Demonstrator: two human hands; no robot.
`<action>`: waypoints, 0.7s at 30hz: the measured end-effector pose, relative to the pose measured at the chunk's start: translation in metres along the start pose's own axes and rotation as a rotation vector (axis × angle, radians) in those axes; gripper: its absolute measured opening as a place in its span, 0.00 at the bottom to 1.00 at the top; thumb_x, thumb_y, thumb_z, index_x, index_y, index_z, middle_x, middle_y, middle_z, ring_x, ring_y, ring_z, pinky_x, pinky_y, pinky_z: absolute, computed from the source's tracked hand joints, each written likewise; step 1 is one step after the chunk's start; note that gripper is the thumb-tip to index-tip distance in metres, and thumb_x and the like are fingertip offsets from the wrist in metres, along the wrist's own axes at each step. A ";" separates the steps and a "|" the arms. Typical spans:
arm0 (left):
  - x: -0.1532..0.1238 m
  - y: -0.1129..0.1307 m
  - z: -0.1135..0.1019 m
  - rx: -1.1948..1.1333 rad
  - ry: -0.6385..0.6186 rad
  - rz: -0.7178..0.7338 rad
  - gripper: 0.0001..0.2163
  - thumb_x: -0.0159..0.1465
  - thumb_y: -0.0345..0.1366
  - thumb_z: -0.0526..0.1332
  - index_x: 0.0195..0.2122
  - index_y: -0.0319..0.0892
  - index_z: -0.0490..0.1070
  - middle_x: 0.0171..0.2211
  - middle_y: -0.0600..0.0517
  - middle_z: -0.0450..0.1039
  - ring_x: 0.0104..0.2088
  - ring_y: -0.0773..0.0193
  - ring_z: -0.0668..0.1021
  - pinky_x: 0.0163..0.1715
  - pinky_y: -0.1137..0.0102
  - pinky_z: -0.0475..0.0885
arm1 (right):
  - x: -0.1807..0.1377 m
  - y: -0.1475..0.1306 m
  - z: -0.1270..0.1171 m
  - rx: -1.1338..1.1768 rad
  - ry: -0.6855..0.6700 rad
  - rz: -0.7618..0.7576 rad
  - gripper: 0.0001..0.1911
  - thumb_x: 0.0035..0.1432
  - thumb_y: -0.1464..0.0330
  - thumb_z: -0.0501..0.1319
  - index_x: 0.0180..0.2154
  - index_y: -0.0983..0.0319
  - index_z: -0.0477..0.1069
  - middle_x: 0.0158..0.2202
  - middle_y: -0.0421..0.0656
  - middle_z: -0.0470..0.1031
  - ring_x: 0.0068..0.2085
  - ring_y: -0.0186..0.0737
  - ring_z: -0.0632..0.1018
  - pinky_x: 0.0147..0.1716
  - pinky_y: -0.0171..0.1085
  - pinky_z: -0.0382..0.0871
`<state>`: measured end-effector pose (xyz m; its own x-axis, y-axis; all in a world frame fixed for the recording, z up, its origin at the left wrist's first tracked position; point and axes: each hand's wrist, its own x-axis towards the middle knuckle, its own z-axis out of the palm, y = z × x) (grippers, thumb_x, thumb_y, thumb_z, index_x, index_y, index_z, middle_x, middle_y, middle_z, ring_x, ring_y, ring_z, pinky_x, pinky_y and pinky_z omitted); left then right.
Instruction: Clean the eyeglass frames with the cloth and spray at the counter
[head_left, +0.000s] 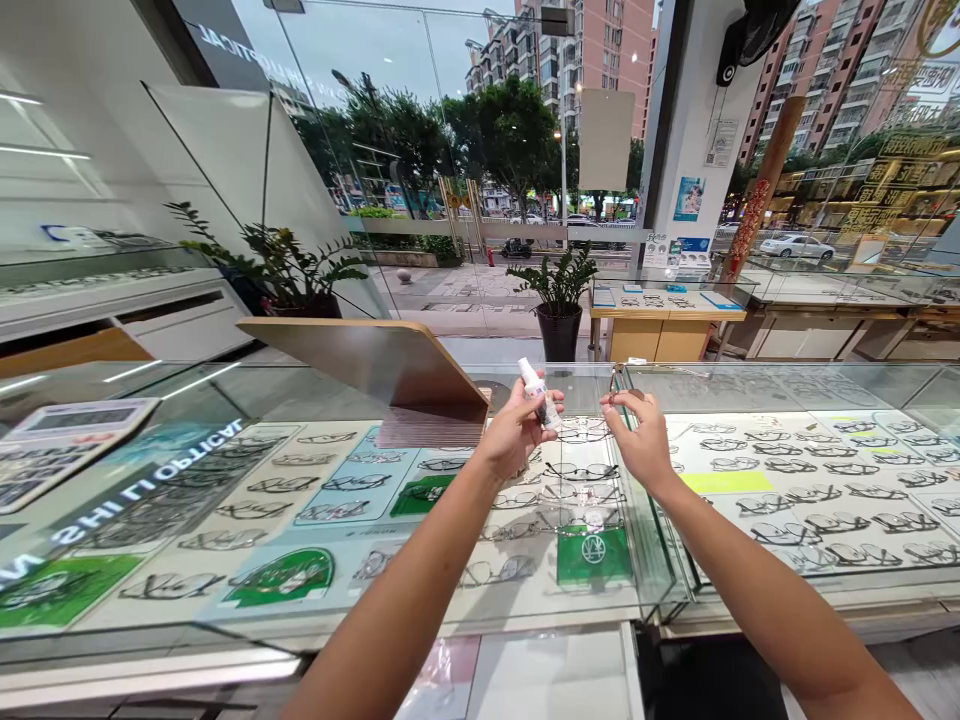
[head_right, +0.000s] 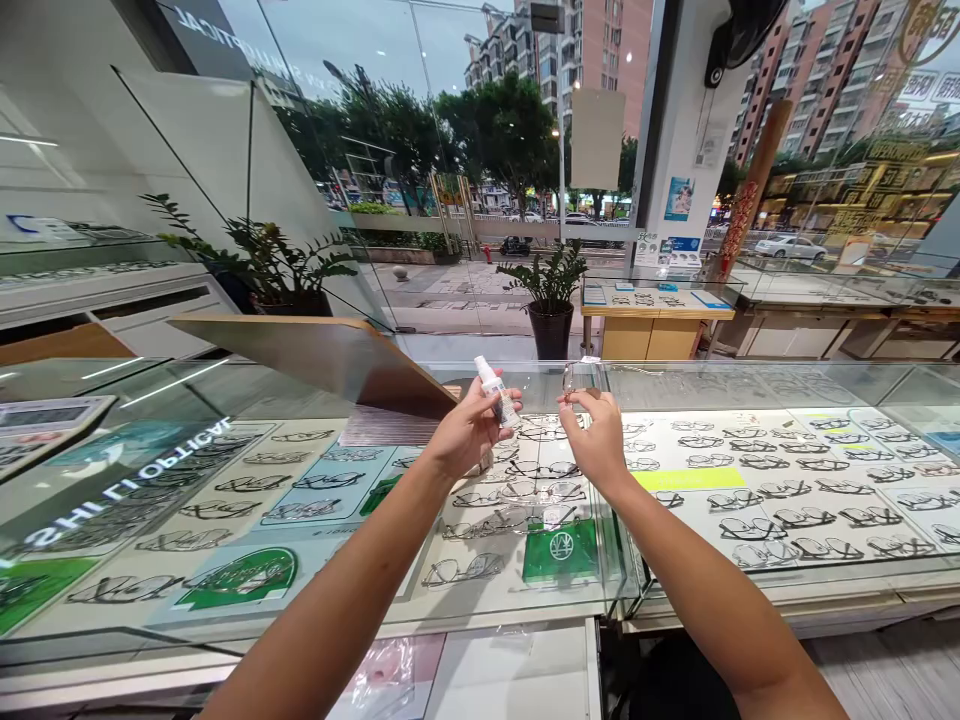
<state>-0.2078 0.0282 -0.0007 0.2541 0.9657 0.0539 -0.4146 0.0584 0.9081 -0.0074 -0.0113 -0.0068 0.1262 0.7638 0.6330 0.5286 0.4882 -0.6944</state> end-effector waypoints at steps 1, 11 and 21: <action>-0.001 0.001 0.001 0.000 -0.005 -0.008 0.20 0.64 0.40 0.64 0.56 0.51 0.63 0.42 0.50 0.76 0.40 0.60 0.79 0.30 0.69 0.73 | 0.000 0.000 0.000 0.004 -0.005 0.000 0.08 0.64 0.65 0.60 0.35 0.55 0.78 0.42 0.44 0.85 0.47 0.51 0.77 0.52 0.50 0.67; -0.006 0.011 0.009 -0.043 -0.078 -0.014 0.25 0.65 0.63 0.51 0.34 0.44 0.69 0.31 0.47 0.71 0.37 0.55 0.78 0.41 0.57 0.77 | 0.000 -0.002 0.000 0.132 -0.144 0.000 0.08 0.63 0.62 0.62 0.34 0.55 0.79 0.40 0.43 0.84 0.47 0.50 0.78 0.50 0.49 0.68; -0.007 0.011 0.008 -0.064 -0.109 -0.048 0.22 0.60 0.59 0.56 0.28 0.43 0.70 0.29 0.49 0.68 0.30 0.62 0.72 0.32 0.65 0.71 | 0.001 -0.003 0.001 0.313 -0.253 0.123 0.09 0.58 0.59 0.65 0.33 0.57 0.81 0.40 0.45 0.85 0.47 0.49 0.78 0.50 0.48 0.69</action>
<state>-0.2073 0.0202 0.0121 0.3670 0.9284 0.0584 -0.4532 0.1236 0.8828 -0.0094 -0.0115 -0.0048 -0.0585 0.8853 0.4614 0.2373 0.4613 -0.8549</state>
